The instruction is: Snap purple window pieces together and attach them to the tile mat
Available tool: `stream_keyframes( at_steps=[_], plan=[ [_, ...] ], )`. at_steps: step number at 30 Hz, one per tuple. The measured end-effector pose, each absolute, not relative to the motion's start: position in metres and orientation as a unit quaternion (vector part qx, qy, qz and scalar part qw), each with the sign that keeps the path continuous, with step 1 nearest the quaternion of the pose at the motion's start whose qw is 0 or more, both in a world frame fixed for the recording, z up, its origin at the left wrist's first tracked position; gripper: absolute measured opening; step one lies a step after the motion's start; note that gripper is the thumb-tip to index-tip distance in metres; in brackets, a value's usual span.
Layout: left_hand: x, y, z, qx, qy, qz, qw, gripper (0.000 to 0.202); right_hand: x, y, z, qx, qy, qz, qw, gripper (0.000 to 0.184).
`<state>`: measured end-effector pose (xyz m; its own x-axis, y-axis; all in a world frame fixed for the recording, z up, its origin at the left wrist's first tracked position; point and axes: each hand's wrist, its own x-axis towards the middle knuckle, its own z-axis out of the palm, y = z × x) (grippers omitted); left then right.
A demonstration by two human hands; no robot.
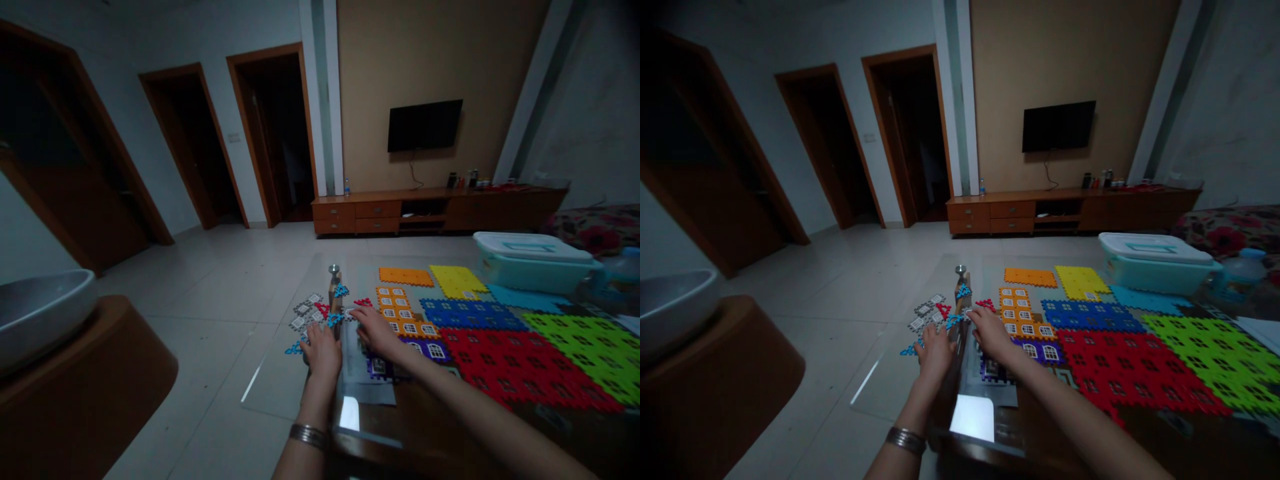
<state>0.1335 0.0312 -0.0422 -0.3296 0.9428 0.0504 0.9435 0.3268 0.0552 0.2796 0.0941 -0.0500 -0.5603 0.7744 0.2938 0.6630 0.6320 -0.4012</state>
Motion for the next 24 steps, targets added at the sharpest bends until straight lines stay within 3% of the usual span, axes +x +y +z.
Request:
stream_keyframes(
  at_steps=[6,12,19,24],
  plan=[
    [0.118,0.041,-0.049,-0.522,-0.849,-0.077,0.031,0.039,0.243,0.140,-0.046,-0.439,-0.882,0.116,0.125,0.047],
    [0.106,0.044,-0.048,-0.538,-0.838,-0.086,0.014,0.029,0.253,0.142,-0.052,-0.436,-0.883,0.120,0.127,0.038],
    [0.096,0.048,-0.043,-0.552,-0.830,-0.077,-0.006,0.028,0.267,0.142,-0.049,-0.423,-0.894,0.102,0.110,0.046],
    [0.089,0.055,-0.041,-0.582,-0.811,-0.062,-0.013,0.031,0.251,0.147,-0.040,-0.464,-0.876,0.082,0.099,0.029]
  ],
)
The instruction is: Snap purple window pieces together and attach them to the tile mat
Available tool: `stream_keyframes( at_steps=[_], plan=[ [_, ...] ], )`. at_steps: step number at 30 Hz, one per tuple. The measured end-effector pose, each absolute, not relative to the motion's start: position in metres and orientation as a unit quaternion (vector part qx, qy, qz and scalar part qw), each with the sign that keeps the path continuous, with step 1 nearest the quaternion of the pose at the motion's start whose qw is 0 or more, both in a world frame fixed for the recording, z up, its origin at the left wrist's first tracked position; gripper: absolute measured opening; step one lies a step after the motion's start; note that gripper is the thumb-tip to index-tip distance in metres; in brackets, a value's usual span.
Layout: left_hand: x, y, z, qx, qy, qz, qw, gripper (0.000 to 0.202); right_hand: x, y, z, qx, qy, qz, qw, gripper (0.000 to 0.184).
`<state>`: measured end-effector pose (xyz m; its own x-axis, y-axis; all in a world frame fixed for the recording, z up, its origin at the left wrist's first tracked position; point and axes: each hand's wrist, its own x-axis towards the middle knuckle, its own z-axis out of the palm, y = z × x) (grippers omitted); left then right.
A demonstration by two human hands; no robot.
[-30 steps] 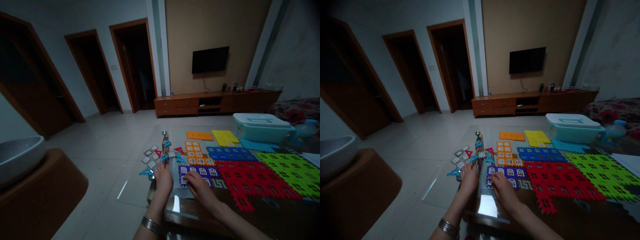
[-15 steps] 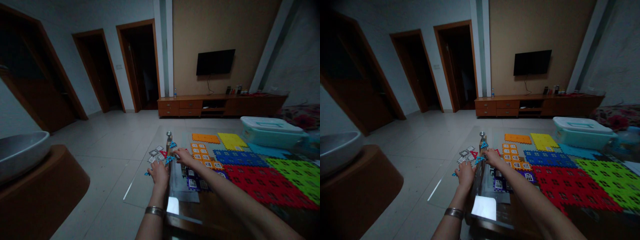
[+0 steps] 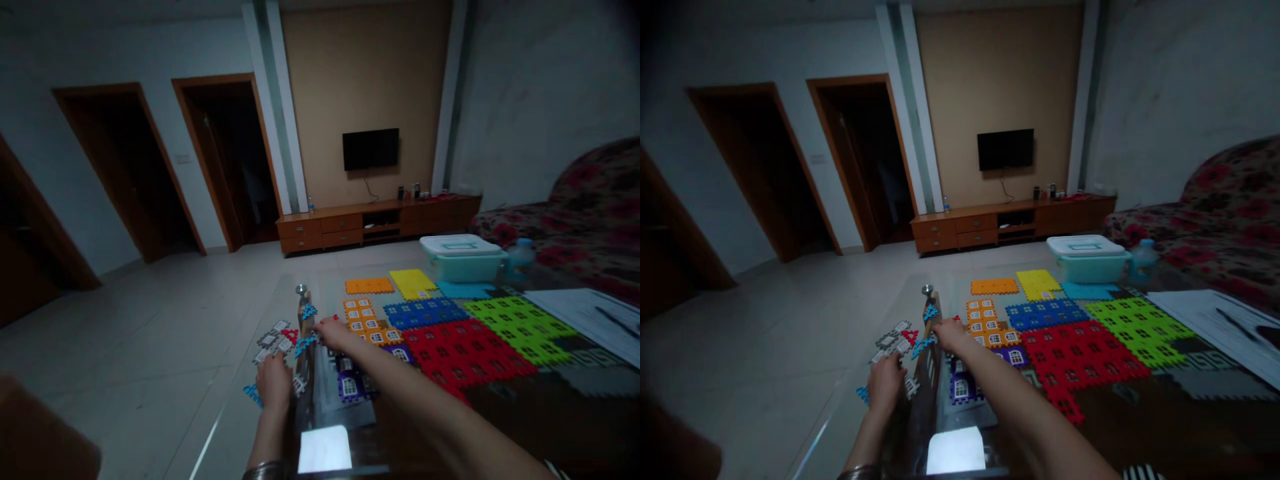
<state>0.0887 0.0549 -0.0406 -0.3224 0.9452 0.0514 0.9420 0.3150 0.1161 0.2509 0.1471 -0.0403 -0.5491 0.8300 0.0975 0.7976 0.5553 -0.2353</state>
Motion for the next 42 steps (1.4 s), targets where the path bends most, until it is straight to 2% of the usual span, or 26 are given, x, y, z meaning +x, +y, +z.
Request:
stream_keyframes(
  at_steps=[2,6,8,12,15,17,20,24,27,32,36,42],
  plan=[
    [0.084,0.060,-0.043,0.586,0.808,0.059,0.004,0.035,0.244,0.149,-0.037,-0.481,-0.867,0.075,0.103,0.027],
    [0.074,0.073,-0.051,0.571,0.814,0.093,-0.048,0.043,0.241,0.146,-0.027,-0.483,-0.864,0.060,0.129,0.035],
    [0.070,0.077,-0.053,0.587,0.798,0.120,-0.061,0.040,0.246,0.138,-0.022,-0.481,-0.858,0.060,0.169,0.037],
    [0.066,0.078,-0.040,0.627,0.754,0.194,-0.015,0.027,0.273,0.103,-0.014,-0.464,-0.842,0.115,0.252,0.048],
    [0.076,0.067,-0.021,0.617,0.730,0.292,0.009,0.023,0.310,0.054,-0.013,-0.431,-0.854,0.161,0.244,0.052],
    [0.090,0.057,-0.010,0.605,0.710,0.353,0.069,0.021,0.337,0.019,-0.018,-0.413,-0.863,0.207,0.205,0.049],
    [0.121,0.044,-0.006,0.605,0.651,0.395,0.234,0.022,0.374,-0.018,-0.036,-0.413,-0.852,0.268,0.179,0.057],
    [0.166,0.034,-0.027,0.599,0.559,0.350,0.454,0.026,0.399,-0.025,-0.058,-0.474,-0.824,0.253,0.180,0.051],
    [0.187,0.028,-0.051,0.591,0.530,0.318,0.519,0.023,0.401,-0.015,-0.060,-0.494,-0.819,0.231,0.181,0.048],
    [0.196,0.028,-0.069,0.636,0.572,0.281,0.435,0.018,0.396,-0.004,-0.054,-0.506,-0.816,0.216,0.178,0.042],
    [0.194,0.035,-0.063,0.649,0.618,0.275,0.347,0.019,0.392,0.001,-0.057,-0.502,-0.822,0.197,0.182,0.040],
    [0.188,0.029,-0.052,0.654,0.651,0.259,0.286,0.017,0.393,-0.001,-0.058,-0.552,-0.803,0.167,0.153,0.034]
  ],
)
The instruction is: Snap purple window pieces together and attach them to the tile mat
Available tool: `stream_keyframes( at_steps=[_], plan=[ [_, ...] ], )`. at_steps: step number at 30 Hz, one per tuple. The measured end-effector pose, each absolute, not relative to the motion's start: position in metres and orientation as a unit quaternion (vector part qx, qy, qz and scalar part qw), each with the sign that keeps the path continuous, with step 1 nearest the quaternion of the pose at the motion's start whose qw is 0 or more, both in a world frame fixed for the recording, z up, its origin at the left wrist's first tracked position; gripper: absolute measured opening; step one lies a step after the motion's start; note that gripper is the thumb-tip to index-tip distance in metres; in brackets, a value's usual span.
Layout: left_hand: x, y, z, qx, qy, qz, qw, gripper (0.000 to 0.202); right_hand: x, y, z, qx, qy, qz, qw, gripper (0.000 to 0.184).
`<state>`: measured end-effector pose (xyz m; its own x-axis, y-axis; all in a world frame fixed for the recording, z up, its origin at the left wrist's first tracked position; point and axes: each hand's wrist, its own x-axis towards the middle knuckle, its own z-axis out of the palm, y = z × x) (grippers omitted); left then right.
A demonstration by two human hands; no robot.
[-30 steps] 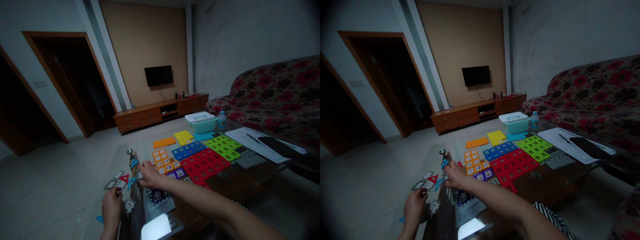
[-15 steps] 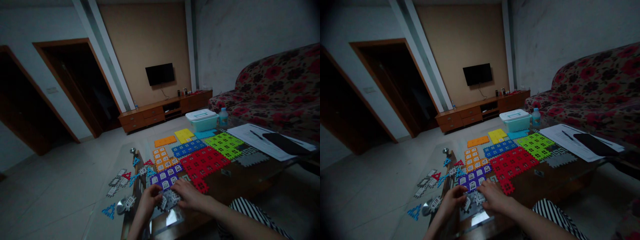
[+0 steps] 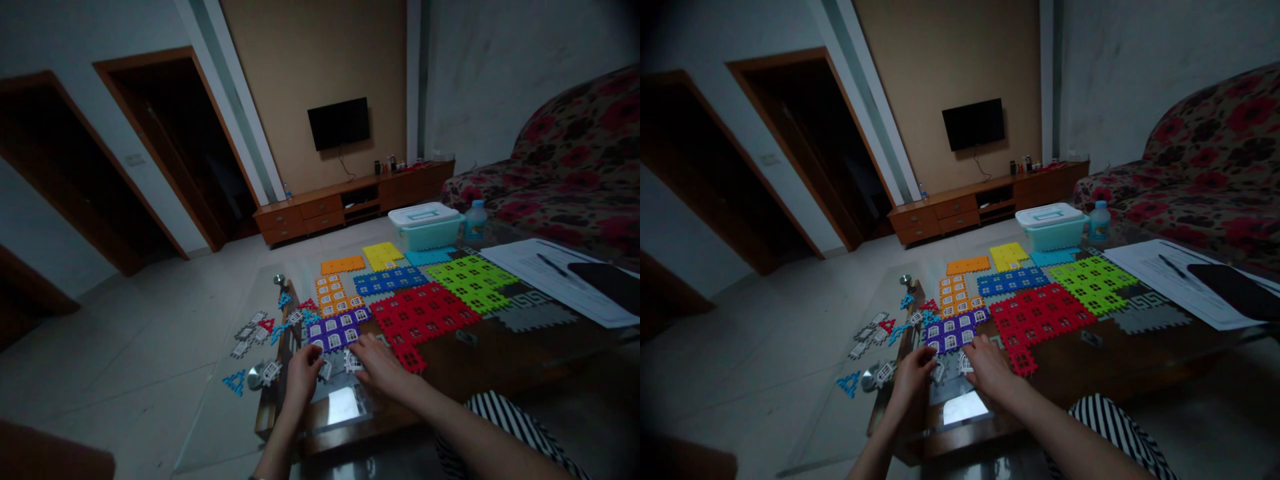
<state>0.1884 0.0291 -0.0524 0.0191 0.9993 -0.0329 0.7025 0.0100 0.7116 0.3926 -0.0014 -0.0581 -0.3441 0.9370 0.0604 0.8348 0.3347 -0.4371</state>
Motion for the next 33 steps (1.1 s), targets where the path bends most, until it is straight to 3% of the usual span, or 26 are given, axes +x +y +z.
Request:
stream_keyframes(
  at_steps=[7,15,20,25,29,33],
  plan=[
    [0.180,0.009,-0.042,0.736,0.639,0.142,0.175,0.034,0.412,-0.007,-0.058,-0.544,-0.781,0.238,0.194,0.038],
    [0.196,-0.004,-0.037,0.737,0.658,0.041,0.148,0.046,0.392,-0.010,-0.071,-0.602,-0.757,0.183,0.177,0.050],
    [0.197,-0.004,-0.033,0.751,0.635,0.036,0.180,0.051,0.391,-0.008,-0.073,-0.606,-0.759,0.168,0.168,0.046],
    [0.197,-0.008,-0.029,0.754,0.629,0.012,0.188,0.042,0.395,-0.008,-0.071,-0.643,-0.736,0.142,0.156,0.034],
    [0.193,-0.010,-0.030,0.769,0.609,0.018,0.192,0.057,0.400,-0.006,-0.067,-0.630,-0.731,0.201,0.166,0.022],
    [0.192,-0.007,-0.034,0.799,0.553,0.045,0.231,0.069,0.403,-0.010,-0.068,-0.521,-0.791,0.248,0.205,0.050]
  ],
)
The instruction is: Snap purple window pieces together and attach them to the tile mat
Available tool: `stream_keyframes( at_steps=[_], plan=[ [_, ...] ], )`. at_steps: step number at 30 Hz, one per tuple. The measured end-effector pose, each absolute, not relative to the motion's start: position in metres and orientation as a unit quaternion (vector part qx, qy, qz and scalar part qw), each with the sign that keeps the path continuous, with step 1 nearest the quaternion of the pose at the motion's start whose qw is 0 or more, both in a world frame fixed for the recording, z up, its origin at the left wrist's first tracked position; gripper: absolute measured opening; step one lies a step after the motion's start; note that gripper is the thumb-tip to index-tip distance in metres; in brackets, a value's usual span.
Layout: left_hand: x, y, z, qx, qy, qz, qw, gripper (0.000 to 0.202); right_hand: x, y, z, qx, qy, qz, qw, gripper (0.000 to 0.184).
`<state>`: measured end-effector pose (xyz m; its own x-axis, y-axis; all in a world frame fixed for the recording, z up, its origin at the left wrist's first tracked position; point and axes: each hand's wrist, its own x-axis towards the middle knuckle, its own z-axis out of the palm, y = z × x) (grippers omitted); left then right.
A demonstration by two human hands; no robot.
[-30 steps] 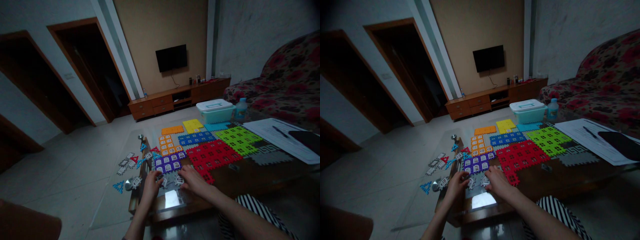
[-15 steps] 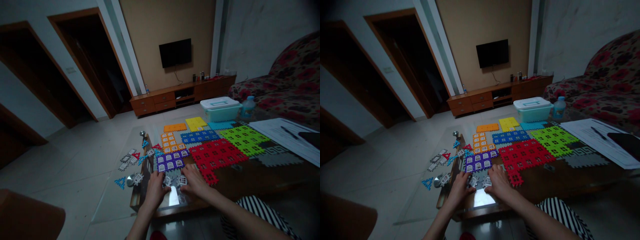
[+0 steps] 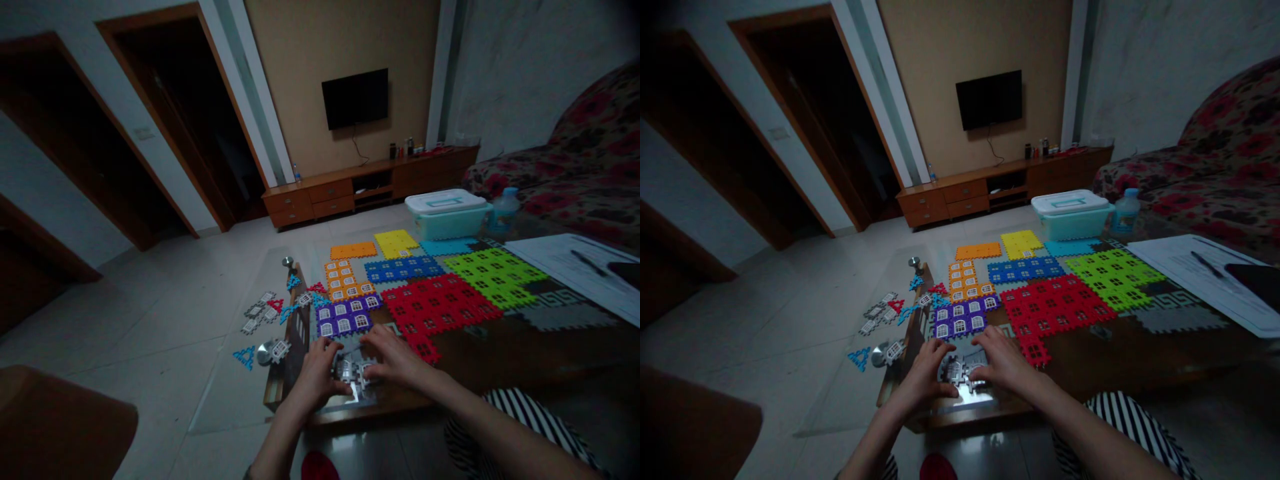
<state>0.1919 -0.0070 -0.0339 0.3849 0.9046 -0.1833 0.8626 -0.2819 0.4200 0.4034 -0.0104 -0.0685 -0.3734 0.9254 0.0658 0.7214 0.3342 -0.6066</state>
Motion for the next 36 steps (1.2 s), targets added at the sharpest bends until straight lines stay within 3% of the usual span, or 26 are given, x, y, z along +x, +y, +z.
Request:
stream_keyframes(
  at_steps=[2,5,10,16,23,31,36],
  plan=[
    [0.194,-0.006,-0.035,0.805,0.542,0.044,0.239,0.063,0.403,-0.016,-0.071,-0.486,-0.814,0.255,0.189,0.062],
    [0.198,-0.006,-0.035,0.804,0.542,0.040,0.240,0.053,0.401,-0.024,-0.073,-0.482,-0.825,0.247,0.160,0.051],
    [0.200,-0.005,-0.036,0.800,0.553,0.039,0.228,0.054,0.401,-0.025,-0.069,-0.505,-0.819,0.221,0.161,0.034],
    [0.198,-0.004,-0.042,0.804,0.548,0.046,0.228,0.053,0.394,-0.015,-0.069,-0.464,-0.834,0.215,0.208,0.033],
    [0.198,-0.001,-0.049,0.794,0.550,0.059,0.251,0.056,0.394,-0.001,-0.066,-0.469,-0.832,0.250,0.159,0.041],
    [0.205,-0.001,-0.049,0.792,0.536,0.094,0.276,0.044,0.388,0.000,-0.072,-0.483,-0.827,0.239,0.157,0.042],
    [0.207,0.002,-0.045,0.773,0.570,0.095,0.264,0.051,0.380,-0.005,-0.072,-0.485,-0.825,0.223,0.186,0.032]
  ],
)
